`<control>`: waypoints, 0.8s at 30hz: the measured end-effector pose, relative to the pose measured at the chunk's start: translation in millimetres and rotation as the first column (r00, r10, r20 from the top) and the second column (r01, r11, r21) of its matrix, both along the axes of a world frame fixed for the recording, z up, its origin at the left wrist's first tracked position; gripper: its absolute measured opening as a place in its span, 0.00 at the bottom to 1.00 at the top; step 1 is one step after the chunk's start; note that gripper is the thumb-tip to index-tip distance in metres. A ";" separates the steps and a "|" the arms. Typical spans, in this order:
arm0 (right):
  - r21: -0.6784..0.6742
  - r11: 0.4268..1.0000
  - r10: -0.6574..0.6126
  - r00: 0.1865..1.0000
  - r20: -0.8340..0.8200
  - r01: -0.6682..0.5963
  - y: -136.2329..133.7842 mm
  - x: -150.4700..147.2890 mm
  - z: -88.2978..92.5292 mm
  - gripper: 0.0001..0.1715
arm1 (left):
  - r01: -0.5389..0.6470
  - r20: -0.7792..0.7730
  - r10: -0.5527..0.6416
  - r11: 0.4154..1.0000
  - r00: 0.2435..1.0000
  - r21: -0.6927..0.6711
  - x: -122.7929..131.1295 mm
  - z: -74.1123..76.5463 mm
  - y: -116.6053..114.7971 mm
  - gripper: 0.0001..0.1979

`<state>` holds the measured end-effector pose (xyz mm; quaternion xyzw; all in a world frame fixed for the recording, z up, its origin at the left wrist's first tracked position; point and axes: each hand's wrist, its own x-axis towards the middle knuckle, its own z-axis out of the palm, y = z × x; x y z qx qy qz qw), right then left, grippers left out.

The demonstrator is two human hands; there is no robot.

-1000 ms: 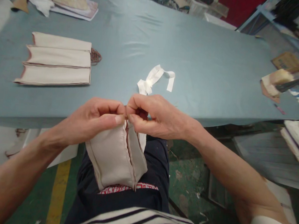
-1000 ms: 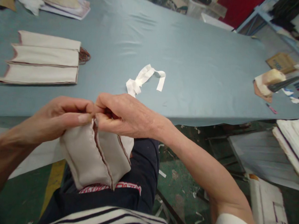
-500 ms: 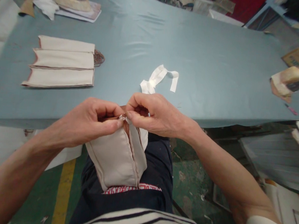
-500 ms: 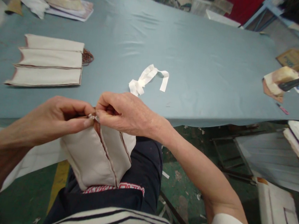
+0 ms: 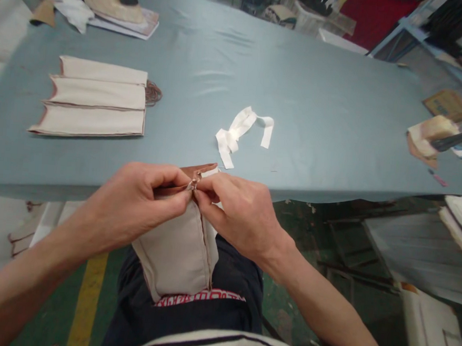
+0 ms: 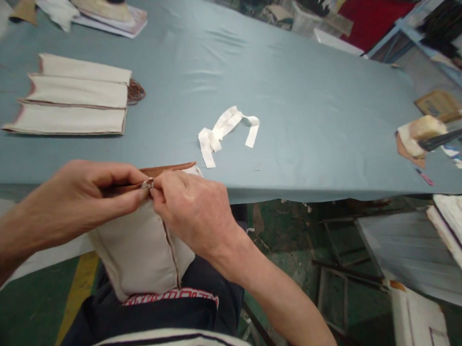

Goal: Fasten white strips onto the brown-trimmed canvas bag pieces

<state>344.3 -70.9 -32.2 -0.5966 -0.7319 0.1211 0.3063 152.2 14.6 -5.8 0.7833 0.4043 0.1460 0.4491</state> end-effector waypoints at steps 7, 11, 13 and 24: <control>-0.107 0.990 -0.125 0.897 -0.424 0.088 8.2 -12.4 -18.0 0.06 | -0.071 0.106 0.083 0.990 0.991 -0.121 7.4 -11.3 -2.3 0.11; -0.183 0.983 -0.133 0.806 -0.576 0.031 10.2 -11.8 -20.4 0.08 | 0.005 0.153 0.051 0.939 0.987 -0.345 5.2 -19.5 4.4 0.13; -0.125 0.992 -0.088 0.849 -0.521 0.026 7.8 -10.2 -16.5 0.07 | 0.039 0.143 0.003 0.957 0.990 -0.289 2.0 -17.9 6.4 0.15; 0.033 0.996 -0.067 0.963 -0.261 0.079 2.2 -18.1 -13.9 0.07 | -0.063 0.061 0.057 0.993 0.997 0.102 1.9 -3.9 -6.7 0.14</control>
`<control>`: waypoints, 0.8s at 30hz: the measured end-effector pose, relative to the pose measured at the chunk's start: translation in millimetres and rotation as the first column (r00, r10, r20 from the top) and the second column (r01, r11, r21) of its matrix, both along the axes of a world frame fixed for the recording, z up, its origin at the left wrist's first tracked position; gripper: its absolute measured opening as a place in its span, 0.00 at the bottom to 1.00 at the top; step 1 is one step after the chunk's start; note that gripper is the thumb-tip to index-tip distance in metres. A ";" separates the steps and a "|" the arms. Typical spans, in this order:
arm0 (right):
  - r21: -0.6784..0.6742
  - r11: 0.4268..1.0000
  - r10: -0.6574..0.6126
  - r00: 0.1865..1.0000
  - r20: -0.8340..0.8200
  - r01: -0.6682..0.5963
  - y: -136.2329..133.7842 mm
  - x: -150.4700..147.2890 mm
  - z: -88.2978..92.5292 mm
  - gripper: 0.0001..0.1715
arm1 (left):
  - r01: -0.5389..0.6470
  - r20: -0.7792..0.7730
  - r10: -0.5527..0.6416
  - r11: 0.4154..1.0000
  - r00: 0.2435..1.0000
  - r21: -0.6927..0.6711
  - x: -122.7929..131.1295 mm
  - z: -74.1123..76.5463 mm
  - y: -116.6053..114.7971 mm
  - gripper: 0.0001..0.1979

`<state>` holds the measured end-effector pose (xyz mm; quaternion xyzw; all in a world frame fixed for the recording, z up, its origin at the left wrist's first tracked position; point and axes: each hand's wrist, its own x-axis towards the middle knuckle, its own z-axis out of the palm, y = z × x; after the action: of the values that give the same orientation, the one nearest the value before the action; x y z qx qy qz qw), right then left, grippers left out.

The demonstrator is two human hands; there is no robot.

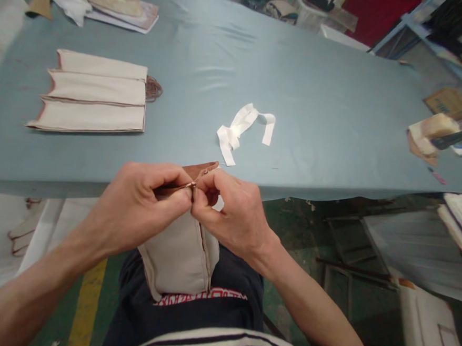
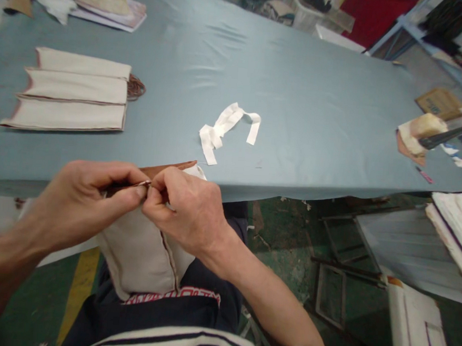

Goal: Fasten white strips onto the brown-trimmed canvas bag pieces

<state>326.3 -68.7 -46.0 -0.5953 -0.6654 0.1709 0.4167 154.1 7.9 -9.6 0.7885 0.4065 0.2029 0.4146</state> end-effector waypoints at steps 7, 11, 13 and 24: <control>-0.243 0.969 -0.067 0.904 -0.421 -0.041 1.8 -5.3 -4.8 0.07 | -0.054 0.211 0.233 0.782 0.949 -0.621 1.4 -26.3 -7.0 0.12; -0.204 0.974 -0.010 0.892 -0.452 -0.093 -2.3 2.5 -1.8 0.08 | -0.012 0.184 0.130 0.845 0.974 -0.534 -3.9 -19.8 -8.7 0.12; -0.149 0.983 0.043 0.919 -0.392 -0.110 -4.0 6.7 1.9 0.08 | -0.011 0.134 0.067 0.925 0.989 -0.380 -4.2 -11.0 -8.7 0.12; -0.120 0.989 0.074 0.991 -0.111 -0.087 -3.8 14.3 10.7 0.08 | 0.018 0.028 -0.024 0.978 0.999 0.206 -1.4 -3.7 -18.9 0.14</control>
<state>340.6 -72.5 -35.3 -0.5830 -0.6538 0.2603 0.4062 152.7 -11.0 -13.3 0.8283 0.3686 0.2512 0.3390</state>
